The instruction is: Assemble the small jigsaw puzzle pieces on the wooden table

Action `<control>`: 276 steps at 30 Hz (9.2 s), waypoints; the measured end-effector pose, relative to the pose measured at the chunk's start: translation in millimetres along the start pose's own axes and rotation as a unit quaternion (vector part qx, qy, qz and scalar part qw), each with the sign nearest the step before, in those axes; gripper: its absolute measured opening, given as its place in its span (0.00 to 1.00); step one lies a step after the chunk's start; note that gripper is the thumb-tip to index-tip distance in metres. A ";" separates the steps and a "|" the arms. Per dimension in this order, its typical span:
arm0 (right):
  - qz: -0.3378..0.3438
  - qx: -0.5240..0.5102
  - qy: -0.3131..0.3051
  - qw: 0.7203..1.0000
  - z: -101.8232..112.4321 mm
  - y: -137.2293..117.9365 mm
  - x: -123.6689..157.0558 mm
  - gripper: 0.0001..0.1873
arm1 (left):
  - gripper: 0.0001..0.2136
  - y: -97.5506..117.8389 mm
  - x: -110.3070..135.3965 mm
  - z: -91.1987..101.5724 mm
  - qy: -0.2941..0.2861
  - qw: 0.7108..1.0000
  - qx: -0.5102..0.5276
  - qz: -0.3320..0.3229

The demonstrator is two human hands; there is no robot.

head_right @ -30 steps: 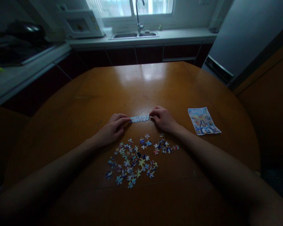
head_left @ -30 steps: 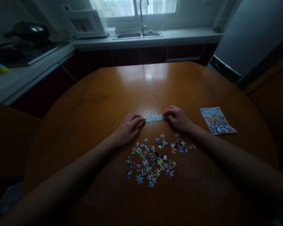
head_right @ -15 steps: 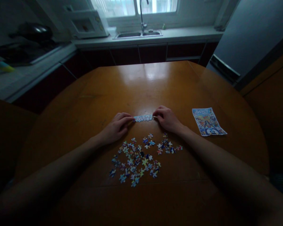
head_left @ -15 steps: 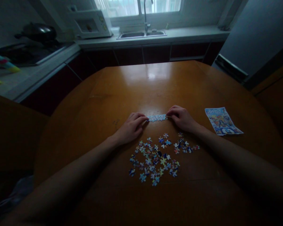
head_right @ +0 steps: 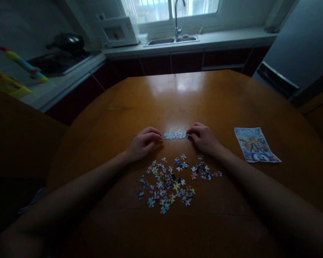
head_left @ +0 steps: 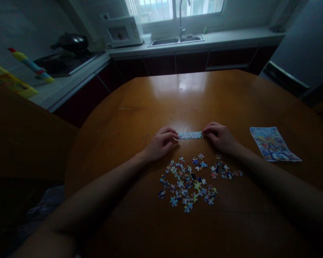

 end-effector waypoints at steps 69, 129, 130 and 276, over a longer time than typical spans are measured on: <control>-0.020 0.027 0.011 0.999 6.4 2.5 -2.2 0.08 | 0.16 25.0 17.3 4.3 -0.426 0.887 0.121 0.131; -0.009 0.007 0.022 1.000 4.1 1.8 -3.8 0.10 | 0.13 12.7 10.2 1.7 -0.393 0.910 0.071 0.112; -0.008 0.007 0.023 1.000 4.2 1.6 -3.9 0.10 | 0.13 13.2 10.0 1.7 -0.393 0.910 0.071 0.112; -0.006 0.004 0.011 1.000 3.1 6.4 -4.5 0.09 | 0.04 26.0 3.8 19.4 -0.352 0.924 0.123 0.090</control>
Point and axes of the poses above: each hand's wrist, its own x-axis away from the middle knuckle, its own z-axis out of the back of the hand, y = z × x, the point moved 4 cm from there along -x, towards the middle knuckle, and after that the axes turned 8 degrees about x, right-handed, at the moved point
